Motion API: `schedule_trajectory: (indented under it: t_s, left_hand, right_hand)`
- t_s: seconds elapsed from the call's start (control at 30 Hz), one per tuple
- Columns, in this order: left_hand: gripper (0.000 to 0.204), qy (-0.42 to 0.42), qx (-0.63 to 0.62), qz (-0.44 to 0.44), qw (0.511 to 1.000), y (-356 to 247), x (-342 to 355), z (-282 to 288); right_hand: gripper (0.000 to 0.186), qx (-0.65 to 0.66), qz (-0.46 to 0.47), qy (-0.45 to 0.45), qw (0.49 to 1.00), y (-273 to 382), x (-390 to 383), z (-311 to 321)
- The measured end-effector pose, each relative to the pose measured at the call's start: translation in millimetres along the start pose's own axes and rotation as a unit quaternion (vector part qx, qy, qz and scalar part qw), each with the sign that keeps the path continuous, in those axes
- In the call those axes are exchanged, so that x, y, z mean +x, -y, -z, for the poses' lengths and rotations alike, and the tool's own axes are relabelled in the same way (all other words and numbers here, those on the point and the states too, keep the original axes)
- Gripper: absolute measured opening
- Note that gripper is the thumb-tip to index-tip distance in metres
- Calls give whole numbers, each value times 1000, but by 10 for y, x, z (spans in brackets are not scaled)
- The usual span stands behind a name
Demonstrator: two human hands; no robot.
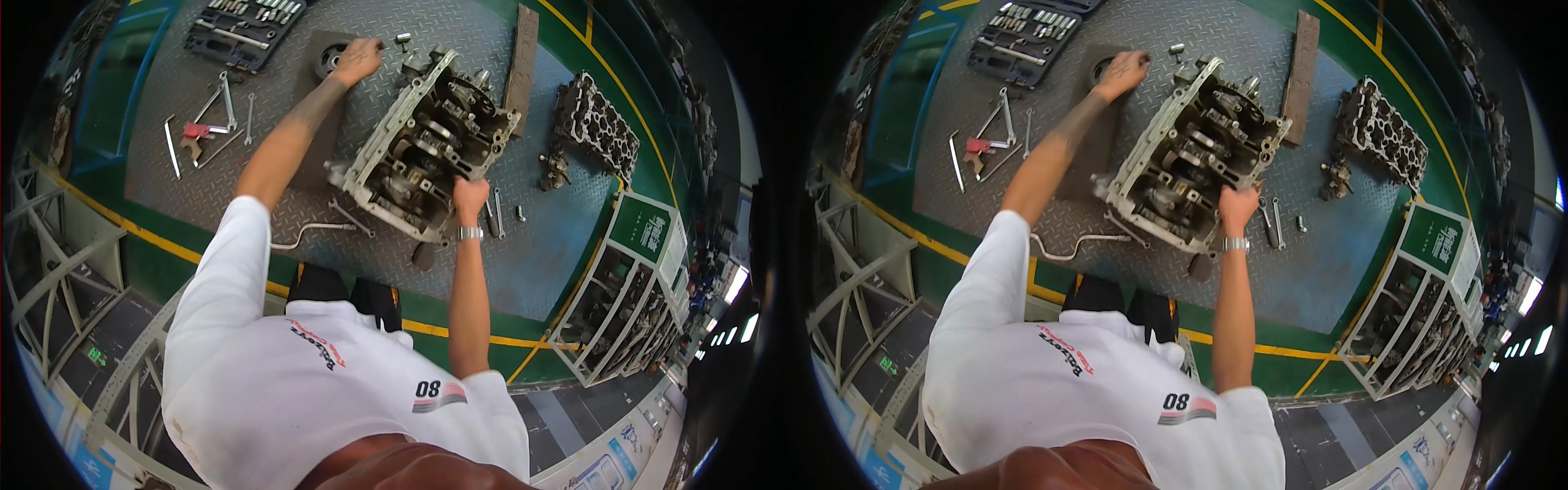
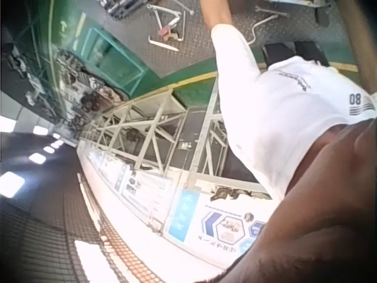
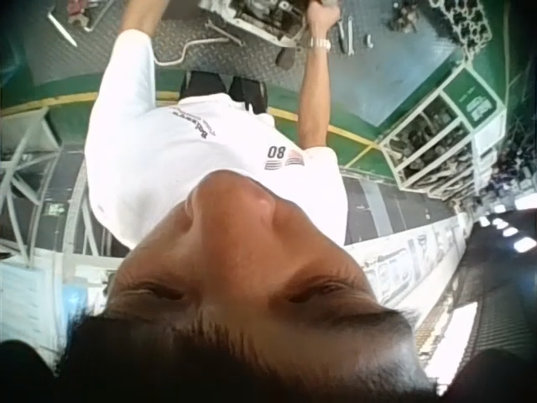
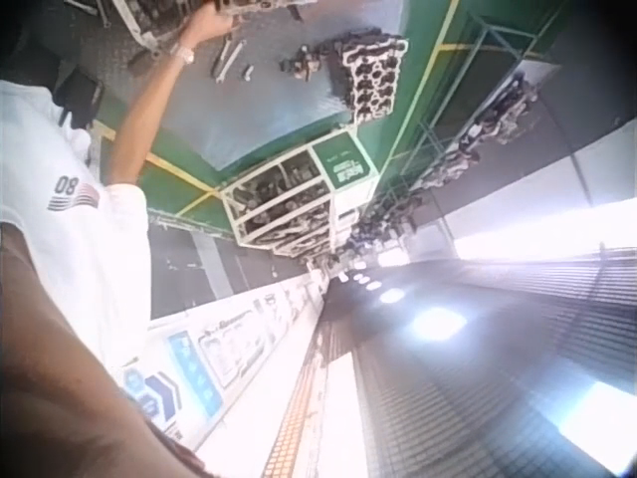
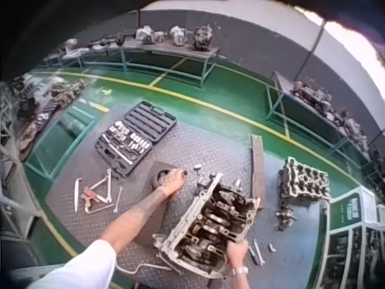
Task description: Disassembling and inspecting engine components on a workshop stand.
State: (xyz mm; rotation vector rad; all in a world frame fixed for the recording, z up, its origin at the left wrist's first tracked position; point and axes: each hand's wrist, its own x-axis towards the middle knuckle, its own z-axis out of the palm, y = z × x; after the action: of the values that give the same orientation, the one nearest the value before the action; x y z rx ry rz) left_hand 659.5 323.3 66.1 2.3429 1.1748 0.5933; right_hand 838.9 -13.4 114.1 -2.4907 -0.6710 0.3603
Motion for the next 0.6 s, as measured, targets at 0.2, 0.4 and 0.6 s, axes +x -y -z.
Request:
schedule_trajectory:
  t_s: [0.2,0.4,0.6]
  left_hand:
    - [32,193,156,-182,951,459,1112,-1527]
    - [30,140,214,-275,927,1287,1225,-2160]
    - [35,-25,245,-112,963,827,147,-549]
  right_hand:
    - [22,61,-30,30,997,-27,23,10]
    - [21,60,-92,46,993,413,17,94]
    - [11,115,-23,55,992,180,-52,-106]
